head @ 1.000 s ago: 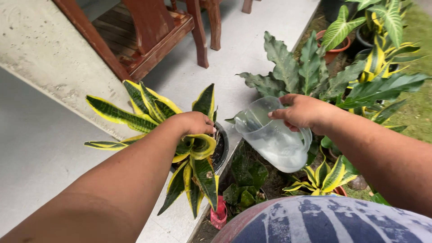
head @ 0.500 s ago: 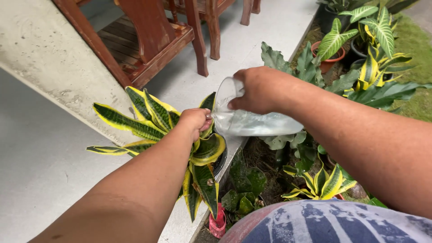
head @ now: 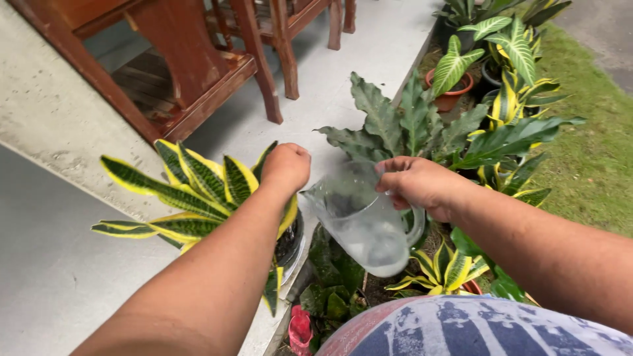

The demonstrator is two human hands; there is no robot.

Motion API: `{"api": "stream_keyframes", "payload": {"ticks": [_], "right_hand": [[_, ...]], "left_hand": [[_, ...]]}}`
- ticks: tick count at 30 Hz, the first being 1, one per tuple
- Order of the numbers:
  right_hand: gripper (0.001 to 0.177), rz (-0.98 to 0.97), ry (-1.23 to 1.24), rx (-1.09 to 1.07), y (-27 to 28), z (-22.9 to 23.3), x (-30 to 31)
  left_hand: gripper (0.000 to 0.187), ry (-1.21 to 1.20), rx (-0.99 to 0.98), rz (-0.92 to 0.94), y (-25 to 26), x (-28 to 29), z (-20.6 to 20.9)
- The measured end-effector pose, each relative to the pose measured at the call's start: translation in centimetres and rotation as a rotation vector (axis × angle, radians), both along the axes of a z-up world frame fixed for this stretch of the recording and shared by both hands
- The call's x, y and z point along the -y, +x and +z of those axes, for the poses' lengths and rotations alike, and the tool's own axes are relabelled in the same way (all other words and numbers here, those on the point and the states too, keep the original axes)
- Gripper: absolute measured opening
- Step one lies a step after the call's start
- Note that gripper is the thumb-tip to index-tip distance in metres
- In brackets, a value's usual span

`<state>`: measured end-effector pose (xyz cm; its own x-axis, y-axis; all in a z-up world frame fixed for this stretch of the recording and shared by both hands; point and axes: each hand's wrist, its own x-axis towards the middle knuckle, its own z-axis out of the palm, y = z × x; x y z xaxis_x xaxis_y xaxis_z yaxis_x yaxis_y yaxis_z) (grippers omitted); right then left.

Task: Water several potted plants using a plastic pitcher filled with water from a bucket.

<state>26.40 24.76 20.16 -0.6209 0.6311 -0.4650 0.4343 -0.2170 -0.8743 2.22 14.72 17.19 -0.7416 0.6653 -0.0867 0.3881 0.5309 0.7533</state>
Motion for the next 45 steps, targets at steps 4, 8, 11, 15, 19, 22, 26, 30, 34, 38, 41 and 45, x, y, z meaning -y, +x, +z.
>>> {"api": "stream_keyframes", "payload": {"ticks": [4, 8, 11, 15, 19, 22, 26, 30, 34, 38, 41, 45], "right_hand": [[0.049, 0.011, 0.054, 0.115, 4.3, 2.5, -1.1], [0.050, 0.022, 0.137, 0.152, 9.9, 4.6, -3.0], [0.052, 0.019, 0.195, 0.172, 13.9, 5.8, -4.3], [0.055, 0.007, 0.258, 0.193, 19.7, 7.2, -6.1], [0.053, -0.023, 0.261, 0.186, 24.6, 5.9, -8.3], [0.052, -0.061, 0.235, 0.170, 27.3, 5.4, -8.8], [0.050, -0.099, 0.216, 0.167, 29.8, 5.0, -8.6], [0.052, -0.082, 0.183, 0.103, 30.6, 3.9, -6.7], [0.054, -0.066, 0.159, 0.114, 31.6, 4.4, -3.9], [0.058, -0.035, 0.208, 0.159, 33.3, 5.5, -2.0], [0.059, -0.006, 0.220, 0.168, 34.4, 5.1, -2.2], [0.059, 0.039, 0.227, 0.196, 35.7, 5.4, -4.2]], "left_hand": [[0.022, -0.128, -0.241, -0.155, 6.6, -1.4, 2.4], [0.023, -0.125, -0.263, -0.300, 10.5, -5.4, -3.3], [0.019, 0.102, 0.174, -0.300, 12.2, -10.2, -9.6], [0.022, 0.071, 0.688, -0.071, 20.2, -12.1, -5.4], [0.026, 0.026, 0.762, -0.050, 25.9, -14.0, -5.6], [0.022, 0.009, 0.809, -0.082, 28.8, -14.7, -5.7], [0.029, -0.061, 0.828, -0.102, 31.0, -14.9, -5.2], [0.029, -0.043, 0.830, -0.090, 31.3, -13.2, -5.2], [0.026, -0.056, 0.834, -0.033, 33.0, -10.3, -4.5], [0.026, -0.054, 0.839, 0.000, 35.0, -8.6, -4.3], [0.027, -0.054, 0.848, 0.007, 36.2, -8.3, -4.2], [0.026, -0.054, 0.849, -0.002, 37.7, -9.7, -3.9]]}}
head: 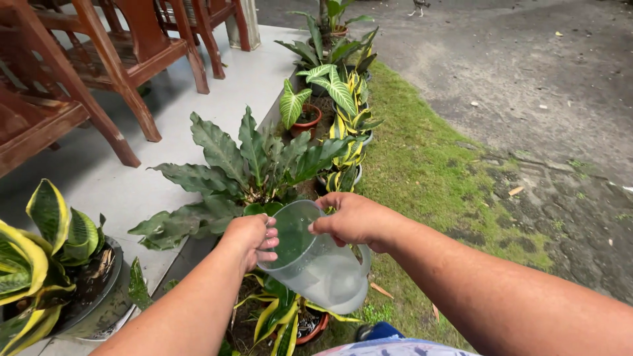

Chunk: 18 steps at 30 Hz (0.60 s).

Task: Water several potted plants using a plastic pitcher filled with water from a bucket.

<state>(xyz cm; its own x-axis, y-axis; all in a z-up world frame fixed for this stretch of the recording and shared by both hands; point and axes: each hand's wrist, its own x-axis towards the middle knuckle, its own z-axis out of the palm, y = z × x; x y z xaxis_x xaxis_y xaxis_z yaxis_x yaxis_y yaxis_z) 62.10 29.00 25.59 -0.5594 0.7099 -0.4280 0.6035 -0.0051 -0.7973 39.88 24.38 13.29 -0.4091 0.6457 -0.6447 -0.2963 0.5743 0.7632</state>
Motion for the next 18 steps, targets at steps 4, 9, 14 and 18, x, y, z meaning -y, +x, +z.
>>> {"api": "stream_keyframes", "payload": {"ticks": [4, 9, 14, 18], "right_hand": [[0.061, 0.059, -0.014, 0.021, 1.6, 0.0, -4.1], [0.062, 0.184, -0.037, -0.029, 4.0, -2.2, -12.6], [0.067, 0.330, 0.184, 0.091, 7.7, -4.9, -22.5], [0.065, 0.514, 0.540, 0.277, 9.7, -6.9, -27.8]], "left_hand": [[0.026, -0.033, 0.021, 0.040, 1.2, -4.3, -1.8], [0.019, -0.013, -0.026, 0.061, 3.9, -10.4, -3.5], [0.019, -0.090, -0.004, 0.079, 7.5, -19.1, -8.1], [0.023, -0.257, 0.121, 0.139, 11.8, -22.8, -11.2]]}}
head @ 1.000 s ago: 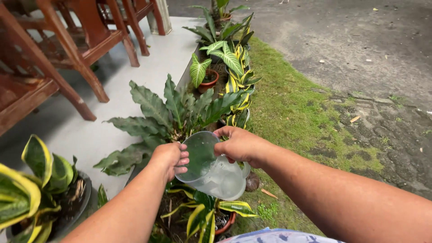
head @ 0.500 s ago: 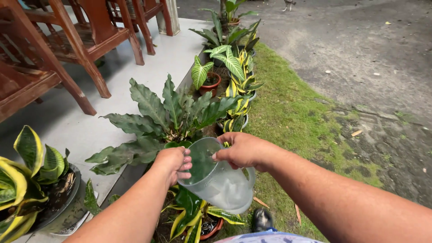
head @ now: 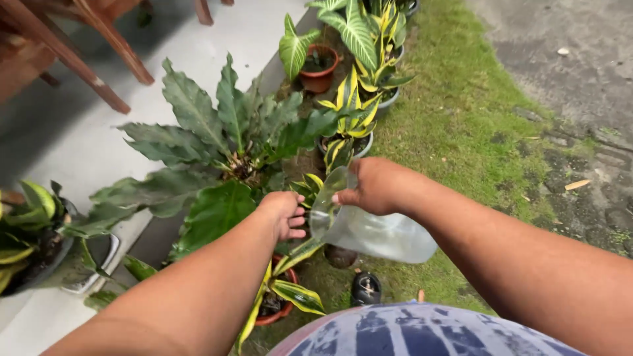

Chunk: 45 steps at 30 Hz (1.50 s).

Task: Water several potted plants using a plastic pitcher filled with water from a bucket.

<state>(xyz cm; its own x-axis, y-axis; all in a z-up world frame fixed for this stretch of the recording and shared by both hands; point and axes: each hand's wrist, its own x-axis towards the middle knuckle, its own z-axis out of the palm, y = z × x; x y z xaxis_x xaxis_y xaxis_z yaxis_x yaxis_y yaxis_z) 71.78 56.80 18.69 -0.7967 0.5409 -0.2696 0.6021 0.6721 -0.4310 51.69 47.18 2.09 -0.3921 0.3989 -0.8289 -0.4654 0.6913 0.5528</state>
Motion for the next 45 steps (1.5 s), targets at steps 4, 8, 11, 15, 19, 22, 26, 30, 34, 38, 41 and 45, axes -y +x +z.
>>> {"api": "stream_keyframes", "payload": {"ticks": [4, 8, 11, 15, 19, 22, 26, 30, 34, 38, 41, 45], "right_hand": [[0.054, -0.011, 0.044, 0.170, 0.8, 2.4, -3.2], [0.047, 0.016, 0.128, 0.286, 0.4, 2.7, -6.6], [0.046, 0.017, 0.167, 0.335, 0.2, 3.4, -8.4], [0.051, -0.034, 0.158, 0.427, 0.7, 3.3, -9.9], [0.057, -0.095, 0.126, 0.391, 2.5, 1.4, -12.7], [0.073, -0.175, 0.049, 0.314, 3.9, 0.4, -14.1], [0.088, -0.316, -0.144, 0.296, 4.8, 2.3, -13.2], [0.087, -0.359, -0.222, 0.298, 4.9, 3.8, -12.6], [0.085, -0.199, -0.100, 0.265, 4.9, 0.9, -13.1], [0.080, 0.005, -0.003, 0.237, 2.5, 1.6, -9.7], [0.066, 0.115, 0.012, 0.272, -0.2, 3.7, -5.7], [0.057, 0.267, 0.094, 0.331, -3.3, 3.9, -1.4]], "left_hand": [[0.031, -0.050, 0.174, -0.030, 3.9, -3.9, -1.7], [0.040, -0.021, 0.268, -0.121, 5.9, -8.1, -3.1], [0.041, -0.001, 0.305, -0.135, 6.5, -11.6, -3.4], [0.038, 0.031, 0.318, -0.163, 6.6, -14.3, -3.3], [0.036, 0.031, 0.268, -0.168, 6.6, -15.8, 0.0], [0.036, 0.012, 0.250, -0.173, 6.4, -17.1, 0.8], [0.031, 0.049, 0.190, -0.122, 5.7, -18.3, -0.9], [0.026, 0.081, 0.175, -0.089, 5.9, -17.8, -0.2], [0.030, 0.065, 0.153, -0.081, 5.7, -15.0, 0.2], [0.030, 0.009, 0.189, -0.052, 3.7, -9.9, -0.4], [0.029, -0.072, 0.143, -0.066, 1.6, -4.7, -0.9], [0.026, -0.172, 0.060, -0.073, 0.6, 1.5, 0.0]]}}
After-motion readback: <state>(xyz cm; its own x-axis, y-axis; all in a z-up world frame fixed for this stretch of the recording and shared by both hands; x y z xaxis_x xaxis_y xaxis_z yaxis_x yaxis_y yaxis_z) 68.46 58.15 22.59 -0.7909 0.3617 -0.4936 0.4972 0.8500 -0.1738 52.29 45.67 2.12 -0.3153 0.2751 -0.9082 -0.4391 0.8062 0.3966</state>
